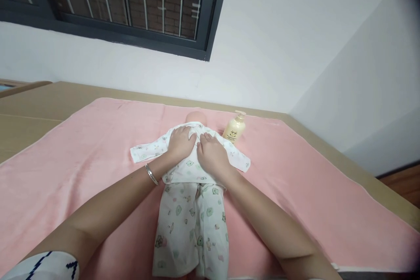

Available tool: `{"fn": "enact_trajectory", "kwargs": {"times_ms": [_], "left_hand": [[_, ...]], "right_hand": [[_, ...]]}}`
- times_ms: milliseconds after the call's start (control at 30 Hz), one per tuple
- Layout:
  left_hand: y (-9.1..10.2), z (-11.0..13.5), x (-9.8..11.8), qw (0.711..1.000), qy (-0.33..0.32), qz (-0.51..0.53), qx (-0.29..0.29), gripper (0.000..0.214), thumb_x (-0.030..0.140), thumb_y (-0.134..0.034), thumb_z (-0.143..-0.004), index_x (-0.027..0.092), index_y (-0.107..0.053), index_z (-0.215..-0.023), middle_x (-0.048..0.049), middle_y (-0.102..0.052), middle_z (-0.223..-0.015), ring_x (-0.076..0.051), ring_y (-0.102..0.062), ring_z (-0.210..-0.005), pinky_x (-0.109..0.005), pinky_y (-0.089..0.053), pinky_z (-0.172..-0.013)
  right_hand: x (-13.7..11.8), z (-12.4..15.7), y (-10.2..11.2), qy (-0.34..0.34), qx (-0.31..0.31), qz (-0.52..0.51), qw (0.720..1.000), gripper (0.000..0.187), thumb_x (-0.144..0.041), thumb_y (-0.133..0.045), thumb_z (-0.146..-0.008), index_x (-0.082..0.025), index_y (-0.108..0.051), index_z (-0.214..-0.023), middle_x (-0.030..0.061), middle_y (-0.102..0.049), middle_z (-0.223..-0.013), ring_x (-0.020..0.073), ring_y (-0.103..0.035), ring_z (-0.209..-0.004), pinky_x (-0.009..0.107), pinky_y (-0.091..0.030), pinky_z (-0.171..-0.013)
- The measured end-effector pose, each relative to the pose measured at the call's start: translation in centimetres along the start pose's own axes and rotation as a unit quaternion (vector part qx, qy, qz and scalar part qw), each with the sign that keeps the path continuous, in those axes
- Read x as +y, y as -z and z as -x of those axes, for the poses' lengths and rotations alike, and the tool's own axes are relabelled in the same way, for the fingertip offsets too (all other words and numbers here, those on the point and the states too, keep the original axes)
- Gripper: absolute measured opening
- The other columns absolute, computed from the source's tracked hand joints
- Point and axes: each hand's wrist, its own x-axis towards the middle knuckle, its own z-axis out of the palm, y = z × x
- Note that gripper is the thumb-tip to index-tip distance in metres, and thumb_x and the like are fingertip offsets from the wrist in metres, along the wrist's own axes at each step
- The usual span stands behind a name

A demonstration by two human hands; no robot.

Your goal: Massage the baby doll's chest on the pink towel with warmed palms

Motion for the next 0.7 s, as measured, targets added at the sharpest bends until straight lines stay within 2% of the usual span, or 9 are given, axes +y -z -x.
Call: {"fn": "enact_trajectory", "kwargs": {"times_ms": [100,233,367,533,600,700], "left_hand": [[0.1,0.6,0.7,0.999,-0.019,-0.043,0.006,0.041,0.031,-0.041,-0.095,0.01,-0.061,-0.124,-0.0184,-0.065,-0.125,-0.033,-0.056,-0.123,-0.05,-0.04,-0.11],[0.4,1.6,1.9,0.995,-0.054,-0.086,0.01,0.039,0.022,-0.038,-0.095,0.008,-0.062,-0.122,-0.0176,-0.065,-0.126,-0.029,-0.056,-0.125,-0.045,-0.04,-0.112],[0.9,1.5,1.9,0.995,-0.062,-0.079,-0.013,0.041,0.02,-0.035,-0.097,0.01,-0.06,-0.127,-0.0138,-0.062,-0.135,-0.023,-0.053,-0.131,-0.037,-0.037,-0.116],[1.5,0.0,0.9,0.995,-0.015,-0.066,-0.073,0.049,0.034,-0.034,-0.099,0.008,-0.053,-0.136,-0.0161,-0.055,-0.143,-0.027,-0.049,-0.136,-0.042,-0.036,-0.117],[1.4,0.1,1.0,0.994,-0.008,-0.083,-0.077,0.05,0.034,-0.033,-0.099,0.005,-0.052,-0.136,-0.0181,-0.055,-0.143,-0.029,-0.048,-0.136,-0.044,-0.036,-0.116],[1.1,1.1,1.9,0.991,-0.025,-0.122,-0.057,0.048,0.029,-0.031,-0.099,0.004,-0.055,-0.132,-0.02,-0.056,-0.14,-0.031,-0.048,-0.136,-0.046,-0.036,-0.115]], "right_hand": [[1.5,-1.1,-0.5,-0.012,-0.001,-0.06,0.998,0.052,-0.033,-0.03,-0.103,-0.005,-0.048,-0.142,0.0192,-0.044,-0.15,0.0285,-0.037,-0.143,0.042,-0.027,-0.119],[3.3,-2.6,-1.2,-0.025,-0.021,-0.103,0.994,0.057,-0.039,-0.032,-0.103,-0.005,-0.039,-0.148,0.018,-0.036,-0.155,0.0285,-0.028,-0.147,0.046,-0.02,-0.121],[1.9,-1.7,-0.7,-0.027,-0.013,-0.058,0.998,0.054,-0.032,-0.032,-0.102,-0.004,-0.04,-0.147,0.0191,-0.04,-0.153,0.0313,-0.033,-0.144,0.049,-0.024,-0.119],[-0.5,0.2,0.2,0.0,-0.007,-0.001,1.0,0.049,-0.024,-0.033,-0.1,-0.001,-0.048,-0.141,0.0228,-0.048,-0.146,0.0319,-0.04,-0.14,0.045,-0.026,-0.118],[0.1,-0.2,0.1,0.01,-0.002,-0.02,1.0,0.048,-0.027,-0.032,-0.101,-0.003,-0.051,-0.139,0.0211,-0.049,-0.146,0.0304,-0.04,-0.141,0.043,-0.027,-0.118],[2.3,-1.8,-0.4,0.009,-0.007,-0.073,0.997,0.051,-0.034,-0.032,-0.103,-0.006,-0.049,-0.141,0.0178,-0.044,-0.15,0.0275,-0.036,-0.143,0.041,-0.027,-0.119]]}}
